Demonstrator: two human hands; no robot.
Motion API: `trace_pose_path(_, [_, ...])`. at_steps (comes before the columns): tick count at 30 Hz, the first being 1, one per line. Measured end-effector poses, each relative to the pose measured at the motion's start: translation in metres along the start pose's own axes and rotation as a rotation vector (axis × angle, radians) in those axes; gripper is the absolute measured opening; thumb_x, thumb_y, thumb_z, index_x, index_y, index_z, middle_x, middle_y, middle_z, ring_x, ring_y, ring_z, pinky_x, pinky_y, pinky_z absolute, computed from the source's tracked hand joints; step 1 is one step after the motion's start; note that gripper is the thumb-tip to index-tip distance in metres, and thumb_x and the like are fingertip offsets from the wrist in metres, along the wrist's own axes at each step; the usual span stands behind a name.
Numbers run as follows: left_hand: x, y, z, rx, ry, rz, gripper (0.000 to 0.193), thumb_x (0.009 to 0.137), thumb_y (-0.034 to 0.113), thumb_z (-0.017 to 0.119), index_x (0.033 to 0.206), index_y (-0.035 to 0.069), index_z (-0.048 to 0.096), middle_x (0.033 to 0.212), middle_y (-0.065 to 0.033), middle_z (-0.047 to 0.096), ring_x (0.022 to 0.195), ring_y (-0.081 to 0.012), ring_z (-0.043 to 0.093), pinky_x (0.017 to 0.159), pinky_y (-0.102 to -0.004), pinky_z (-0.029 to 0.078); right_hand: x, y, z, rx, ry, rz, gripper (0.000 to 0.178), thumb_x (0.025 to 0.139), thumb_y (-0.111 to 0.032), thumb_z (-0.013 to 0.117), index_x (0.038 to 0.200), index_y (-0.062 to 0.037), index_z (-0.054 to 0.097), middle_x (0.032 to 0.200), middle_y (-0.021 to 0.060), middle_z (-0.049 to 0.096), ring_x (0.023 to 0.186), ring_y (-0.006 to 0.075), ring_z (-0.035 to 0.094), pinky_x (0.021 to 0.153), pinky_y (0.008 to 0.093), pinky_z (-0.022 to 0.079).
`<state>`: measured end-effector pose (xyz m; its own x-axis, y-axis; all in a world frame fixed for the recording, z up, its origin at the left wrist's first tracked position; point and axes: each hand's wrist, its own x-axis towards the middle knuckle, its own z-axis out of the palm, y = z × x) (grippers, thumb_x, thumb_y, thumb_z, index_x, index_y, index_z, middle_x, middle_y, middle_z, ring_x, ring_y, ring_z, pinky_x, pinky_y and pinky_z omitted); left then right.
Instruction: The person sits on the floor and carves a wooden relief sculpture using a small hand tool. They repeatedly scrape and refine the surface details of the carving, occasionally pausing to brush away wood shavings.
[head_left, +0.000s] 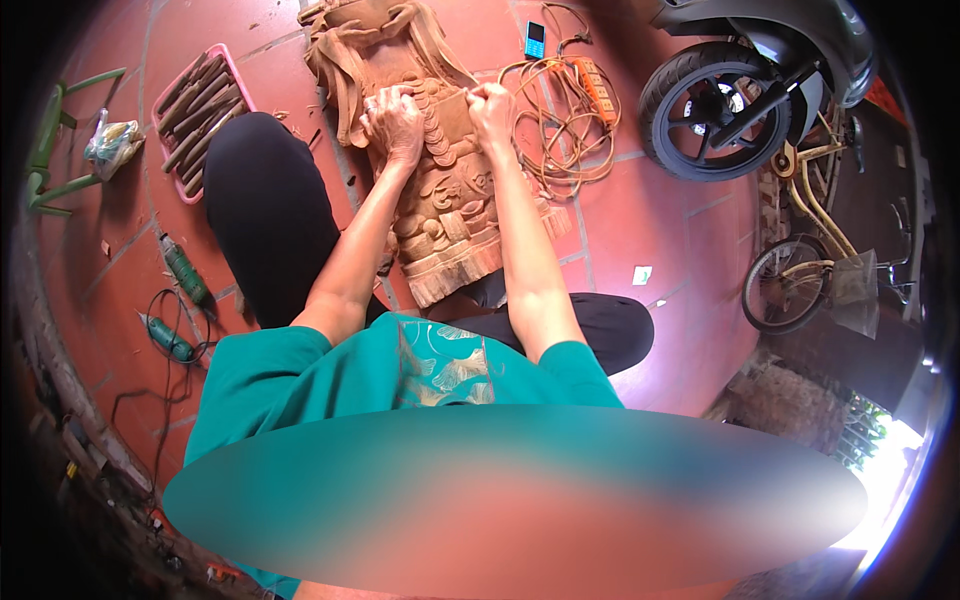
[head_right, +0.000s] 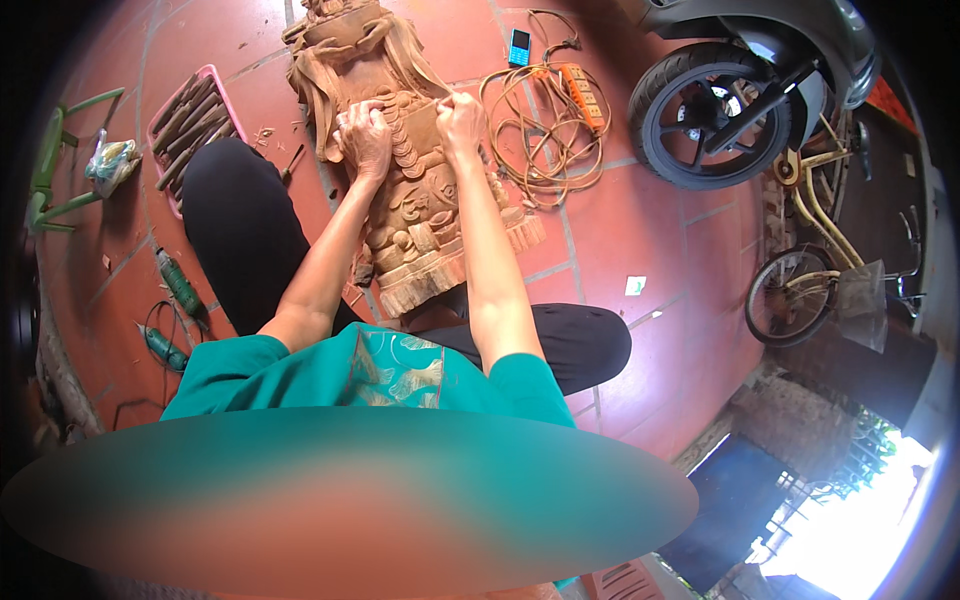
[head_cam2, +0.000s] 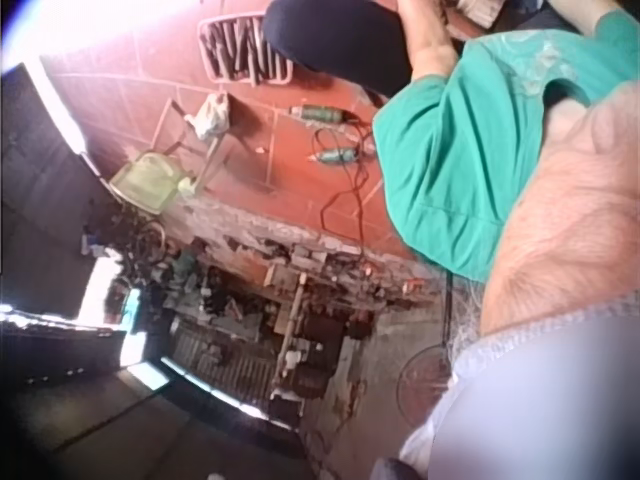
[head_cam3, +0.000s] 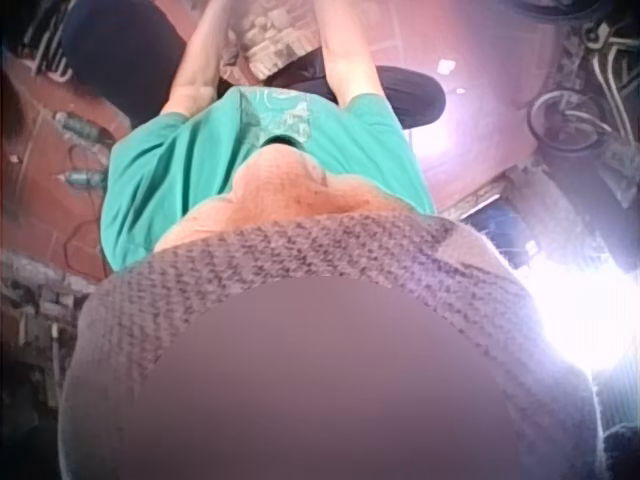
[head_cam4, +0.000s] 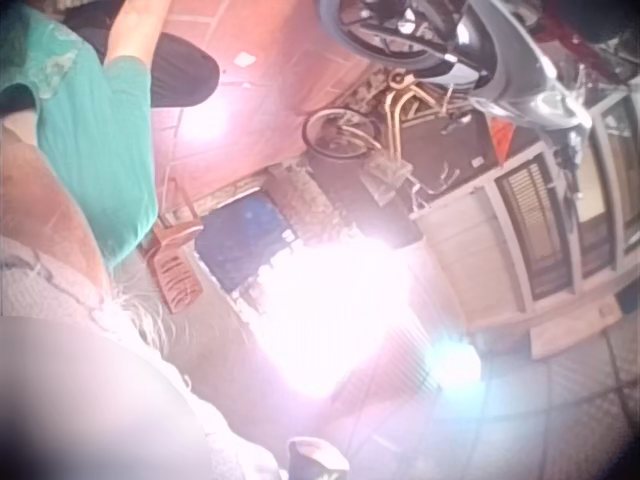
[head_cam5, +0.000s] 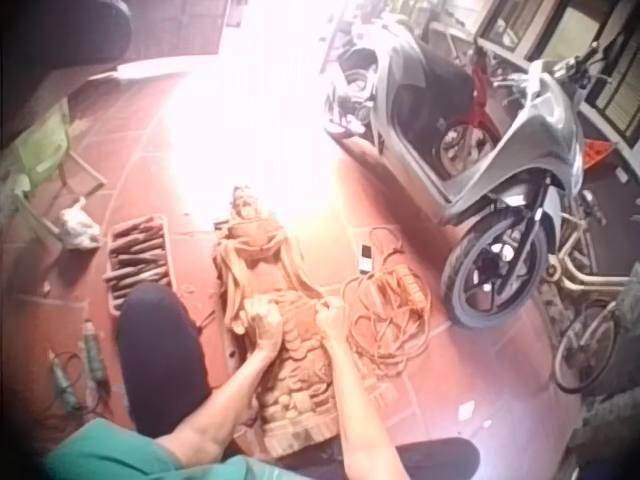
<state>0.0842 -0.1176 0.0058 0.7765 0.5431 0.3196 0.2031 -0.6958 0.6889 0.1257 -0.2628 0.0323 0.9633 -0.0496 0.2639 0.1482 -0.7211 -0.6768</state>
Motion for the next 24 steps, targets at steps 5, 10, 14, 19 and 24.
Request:
trace_pose_path(5, [0.000,-0.005,0.005,-0.001,0.026,0.025,0.014,0.085,0.019,0.056,0.095,0.019,0.067,0.099,-0.0010,0.064,0.101,-0.0232,0.055,0.087,-0.0403,0.038,0.003,-0.001,0.001,-0.013,-0.023,0.008,0.009,0.075,-0.011,0.071,0.078,-0.0031,0.072,0.079,0.0167,0.068,0.074,0.0322,0.067,0.068,0.0401,0.050])
trace_pose_path(10, [0.004,-0.011,0.009,0.020,0.066,0.021,0.013,0.084,0.020,0.058,0.093,0.019,0.066,0.096,-0.0009,0.063,0.099,-0.0234,0.054,0.086,-0.0399,0.037,-0.028,-0.010,-0.012,0.036,-0.099,-0.064,0.008,0.074,-0.008,0.070,0.079,-0.0010,0.070,0.077,0.0166,0.067,0.073,0.0317,0.067,0.068,0.0385,0.050])
trace_pose_path(14, [0.002,-0.007,0.005,0.010,0.030,0.016,0.013,0.084,0.020,0.058,0.094,0.019,0.067,0.097,-0.0015,0.063,0.100,-0.0235,0.054,0.087,-0.0401,0.037,-0.025,-0.001,-0.002,0.005,0.019,-0.079,0.008,0.073,-0.008,0.070,0.078,-0.0016,0.069,0.075,0.0173,0.066,0.073,0.0332,0.066,0.068,0.0391,0.050])
trace_pose_path(19, [-0.002,-0.005,0.008,0.015,0.038,0.034,0.013,0.085,0.020,0.058,0.094,0.020,0.067,0.097,-0.0008,0.063,0.099,-0.0230,0.054,0.087,-0.0401,0.037,0.012,0.003,0.007,-0.070,0.000,-0.007,0.011,0.076,-0.011,0.071,0.078,-0.0004,0.071,0.079,0.0188,0.068,0.073,0.0327,0.068,0.066,0.0389,0.050])
trace_pose_path(24, [0.001,-0.010,0.008,0.004,0.042,0.028,0.013,0.085,0.021,0.057,0.095,0.020,0.066,0.099,-0.0004,0.063,0.100,-0.0226,0.054,0.086,-0.0399,0.036,-0.003,0.011,0.006,0.088,-0.077,0.013,0.016,0.075,-0.008,0.068,0.089,-0.0009,0.070,0.080,0.0183,0.067,0.079,0.0289,0.068,0.072,0.0370,0.051])
